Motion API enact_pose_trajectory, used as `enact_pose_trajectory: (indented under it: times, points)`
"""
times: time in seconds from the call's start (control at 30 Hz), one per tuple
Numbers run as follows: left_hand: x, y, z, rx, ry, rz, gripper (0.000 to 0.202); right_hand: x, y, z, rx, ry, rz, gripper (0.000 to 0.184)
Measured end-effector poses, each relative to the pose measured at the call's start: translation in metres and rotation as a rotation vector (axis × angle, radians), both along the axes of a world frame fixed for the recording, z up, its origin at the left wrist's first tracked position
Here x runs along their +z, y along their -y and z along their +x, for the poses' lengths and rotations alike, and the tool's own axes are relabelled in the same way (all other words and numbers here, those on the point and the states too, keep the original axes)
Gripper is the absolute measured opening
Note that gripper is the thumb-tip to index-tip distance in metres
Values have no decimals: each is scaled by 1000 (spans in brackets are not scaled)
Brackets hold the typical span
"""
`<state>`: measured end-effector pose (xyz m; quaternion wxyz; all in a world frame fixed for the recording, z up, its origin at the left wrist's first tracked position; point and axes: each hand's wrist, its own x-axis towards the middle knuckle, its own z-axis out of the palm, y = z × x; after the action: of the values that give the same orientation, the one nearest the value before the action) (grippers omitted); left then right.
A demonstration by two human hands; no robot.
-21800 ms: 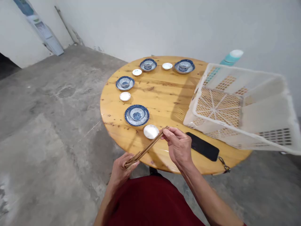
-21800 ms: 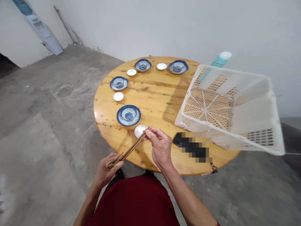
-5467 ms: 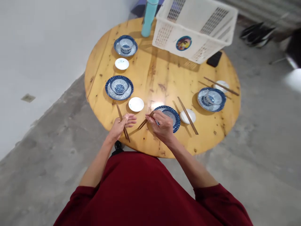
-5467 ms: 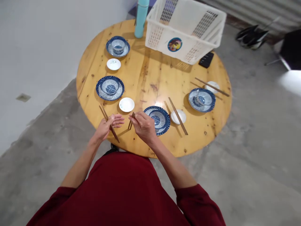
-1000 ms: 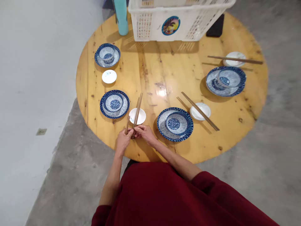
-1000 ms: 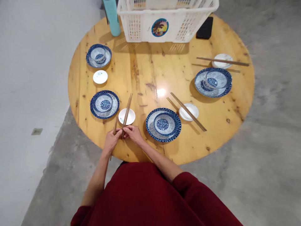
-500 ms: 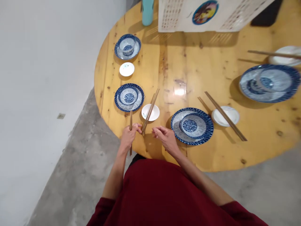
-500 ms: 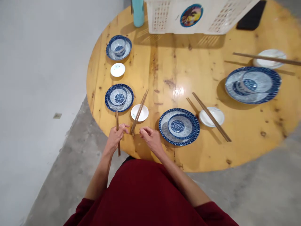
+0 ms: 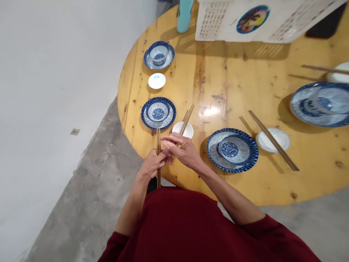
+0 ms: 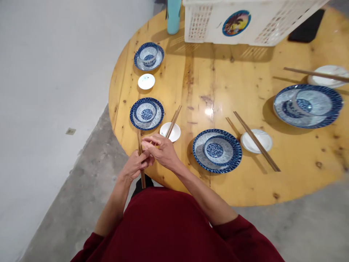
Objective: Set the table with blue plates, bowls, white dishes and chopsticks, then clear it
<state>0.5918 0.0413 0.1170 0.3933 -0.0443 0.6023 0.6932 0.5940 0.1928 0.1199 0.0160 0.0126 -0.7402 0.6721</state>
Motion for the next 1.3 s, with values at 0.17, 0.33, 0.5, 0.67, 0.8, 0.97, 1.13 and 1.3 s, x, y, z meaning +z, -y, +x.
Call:
enact_pose_trajectory:
  times: [0.17, 0.33, 0.5, 0.67, 0.8, 0.97, 1.13, 1.3]
  points:
    - [-7, 42, -12, -146, 13, 36, 57, 11, 45, -9, 109, 183, -127, 34]
    - [-8, 120, -30, -268, -140, -45, 54, 14, 118, -14, 99, 200, -103, 40]
    - [-15, 212, -50, -147, -405, -140, 55, 21, 175, -33, -141, -32, 134, 42]
    - [-26, 283, -69, 15, -381, -219, 57, 34, 176, -76, -576, -169, 294, 36]
    - [-33, 305, -87, 74, -324, -212, 59, 35, 164, -124, -726, -304, 506, 39]
    - [-41, 311, -120, 43, -278, -205, 56, 26, 163, -182, -770, -364, 646, 39]
    - [-42, 311, -178, -26, -285, -247, 51, 13, 166, -229, -729, -299, 567, 36]
    - [-40, 300, -251, -154, -310, -292, 50, 9, 166, -264, -754, -291, 587, 33]
